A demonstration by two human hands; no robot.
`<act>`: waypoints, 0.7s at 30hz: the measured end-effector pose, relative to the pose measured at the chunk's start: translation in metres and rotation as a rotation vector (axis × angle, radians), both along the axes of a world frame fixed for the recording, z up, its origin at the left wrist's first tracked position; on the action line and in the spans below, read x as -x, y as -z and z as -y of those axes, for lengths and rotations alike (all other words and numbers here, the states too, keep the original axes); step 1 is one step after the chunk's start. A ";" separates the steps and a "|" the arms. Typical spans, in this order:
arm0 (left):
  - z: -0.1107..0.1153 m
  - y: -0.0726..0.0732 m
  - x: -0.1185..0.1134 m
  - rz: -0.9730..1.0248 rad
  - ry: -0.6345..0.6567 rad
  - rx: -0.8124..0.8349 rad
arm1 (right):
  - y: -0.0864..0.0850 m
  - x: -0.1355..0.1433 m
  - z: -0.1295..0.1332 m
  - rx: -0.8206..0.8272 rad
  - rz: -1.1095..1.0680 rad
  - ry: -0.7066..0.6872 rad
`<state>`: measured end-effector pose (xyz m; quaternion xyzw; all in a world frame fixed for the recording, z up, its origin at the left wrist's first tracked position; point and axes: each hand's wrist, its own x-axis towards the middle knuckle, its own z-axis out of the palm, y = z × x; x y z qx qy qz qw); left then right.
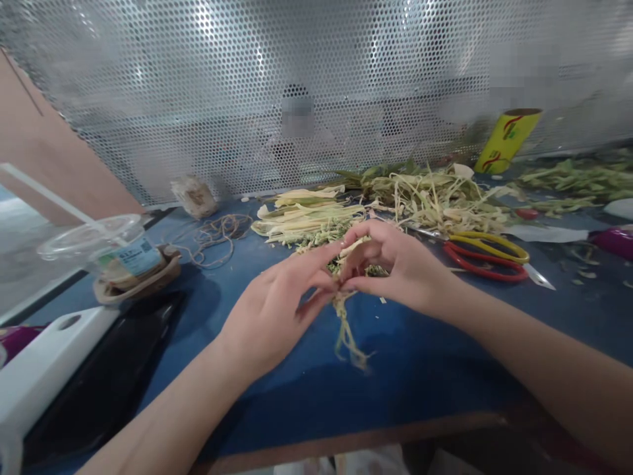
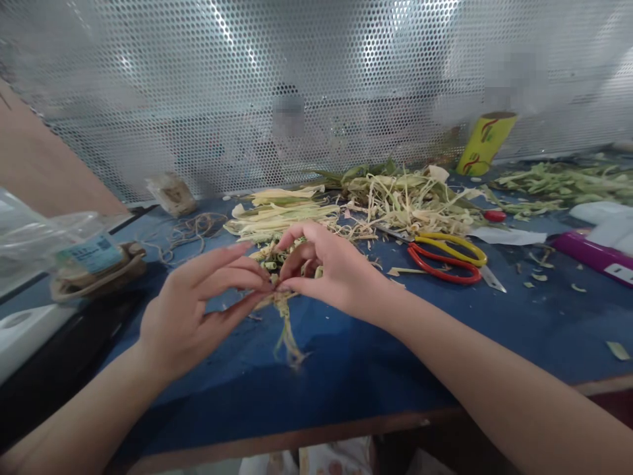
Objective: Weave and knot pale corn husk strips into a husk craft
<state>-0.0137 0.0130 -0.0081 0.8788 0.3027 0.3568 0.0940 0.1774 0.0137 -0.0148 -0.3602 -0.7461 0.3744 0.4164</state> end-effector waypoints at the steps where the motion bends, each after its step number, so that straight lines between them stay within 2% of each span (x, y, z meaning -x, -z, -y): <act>1: 0.000 0.000 0.001 0.006 0.052 0.009 | 0.000 0.000 -0.001 0.035 -0.008 -0.012; 3: 0.002 -0.001 0.003 0.048 0.181 0.079 | 0.000 -0.002 -0.004 0.126 -0.048 -0.087; 5: 0.005 -0.004 0.005 0.115 0.276 0.223 | -0.002 -0.003 -0.004 0.226 -0.086 -0.201; 8: 0.012 -0.009 0.003 0.187 0.265 0.435 | -0.004 -0.006 -0.003 0.318 -0.100 -0.314; 12: 0.018 -0.018 -0.002 0.137 0.244 0.545 | -0.006 -0.008 0.001 0.383 -0.087 -0.357; 16: 0.018 -0.018 -0.006 0.118 0.229 0.475 | -0.005 -0.006 0.003 0.486 -0.124 -0.396; 21: 0.015 -0.004 -0.006 0.173 0.285 0.365 | -0.002 -0.005 0.003 0.544 -0.150 -0.442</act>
